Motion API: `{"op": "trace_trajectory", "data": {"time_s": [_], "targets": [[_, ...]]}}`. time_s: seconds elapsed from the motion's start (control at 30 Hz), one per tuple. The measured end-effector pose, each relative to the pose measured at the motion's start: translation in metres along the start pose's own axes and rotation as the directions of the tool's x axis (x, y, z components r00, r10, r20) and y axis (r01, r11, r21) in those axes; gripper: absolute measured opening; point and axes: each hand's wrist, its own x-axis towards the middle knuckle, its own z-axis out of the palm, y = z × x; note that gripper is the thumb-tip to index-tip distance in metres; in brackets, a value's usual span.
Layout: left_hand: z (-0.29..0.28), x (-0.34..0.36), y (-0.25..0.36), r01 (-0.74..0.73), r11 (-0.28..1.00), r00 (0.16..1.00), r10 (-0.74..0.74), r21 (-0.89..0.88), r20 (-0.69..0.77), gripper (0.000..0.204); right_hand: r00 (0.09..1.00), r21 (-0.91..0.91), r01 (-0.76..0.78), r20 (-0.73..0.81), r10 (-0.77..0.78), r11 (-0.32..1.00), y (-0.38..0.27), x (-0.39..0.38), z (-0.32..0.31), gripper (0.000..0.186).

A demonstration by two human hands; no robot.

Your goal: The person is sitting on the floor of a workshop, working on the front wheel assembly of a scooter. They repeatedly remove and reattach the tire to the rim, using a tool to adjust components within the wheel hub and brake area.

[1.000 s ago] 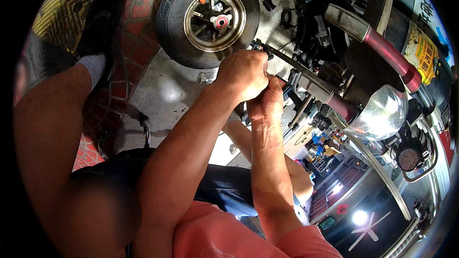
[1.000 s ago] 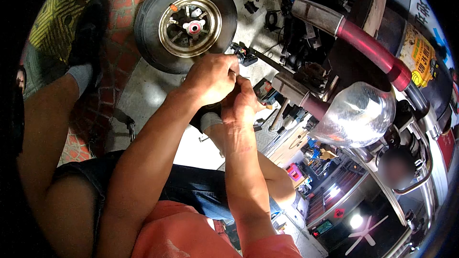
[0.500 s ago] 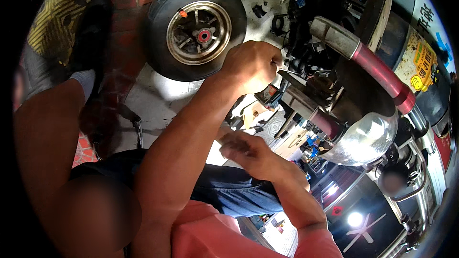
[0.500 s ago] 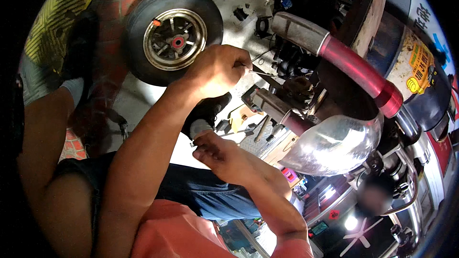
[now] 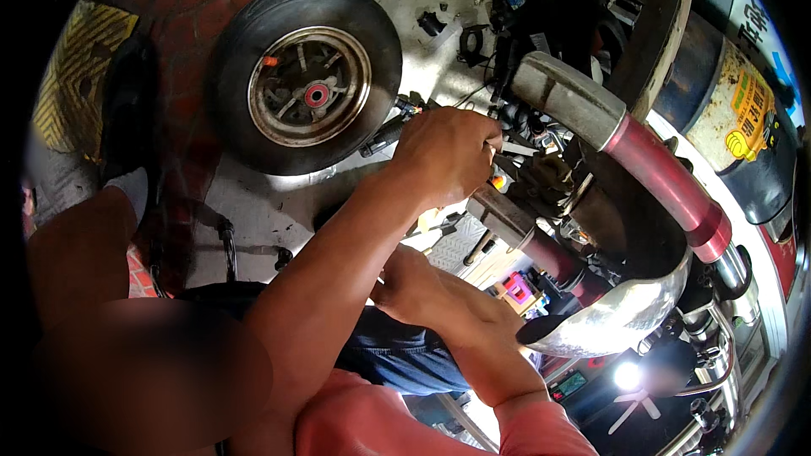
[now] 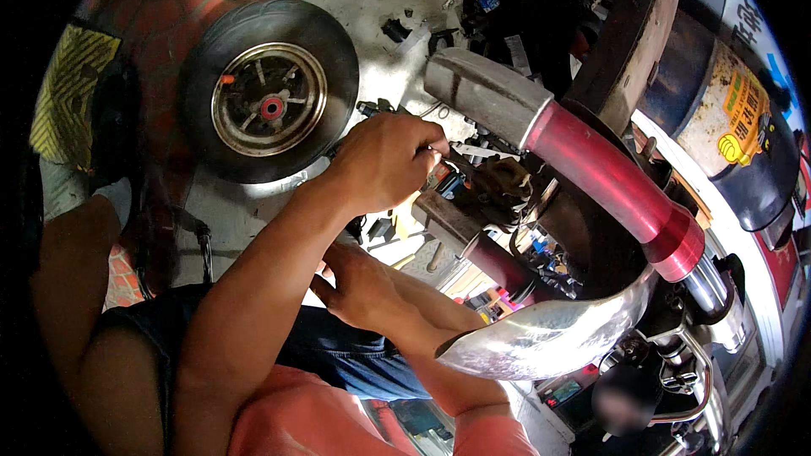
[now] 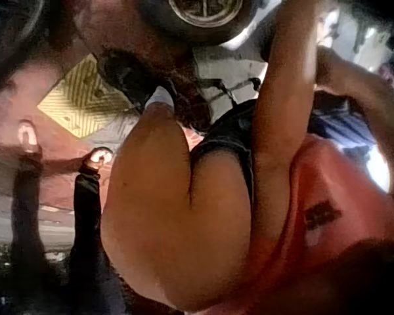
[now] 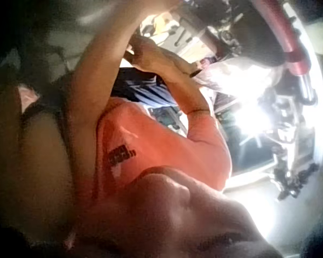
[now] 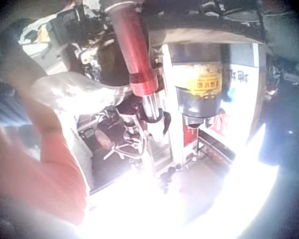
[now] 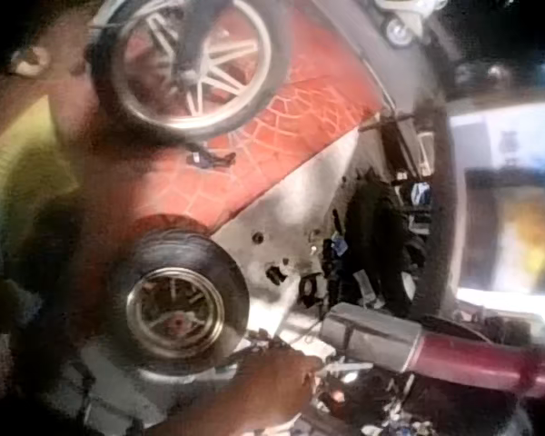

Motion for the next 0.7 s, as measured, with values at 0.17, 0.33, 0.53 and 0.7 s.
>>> {"op": "trace_trajectory", "data": {"time_s": [0.17,0.33,0.53,0.7], "targets": [[0.008,0.005,-0.006,-0.001,0.999,1.0,0.0,-0.053,-0.01,0.018,0.998,0.04,0.036,-0.058,-0.033,0.999,0.005,-0.002,0.001,0.029],[0.006,0.006,-0.003,0.032,0.998,0.999,-0.032,-0.049,0.006,0.018,0.997,0.046,0.046,-0.069,-0.043,0.998,0.002,-0.003,-0.002,0.028],[-0.004,0.002,0.011,0.023,0.998,0.999,-0.021,0.057,-0.038,0.018,0.998,0.048,0.003,-0.068,0.0,0.999,0.004,-0.007,-0.001,0.032],[0.0,0.002,0.008,0.006,1.0,0.999,-0.005,0.016,-0.051,0.017,0.997,0.083,0.004,-0.072,0.002,0.997,0.003,-0.006,-0.002,0.03]]}}
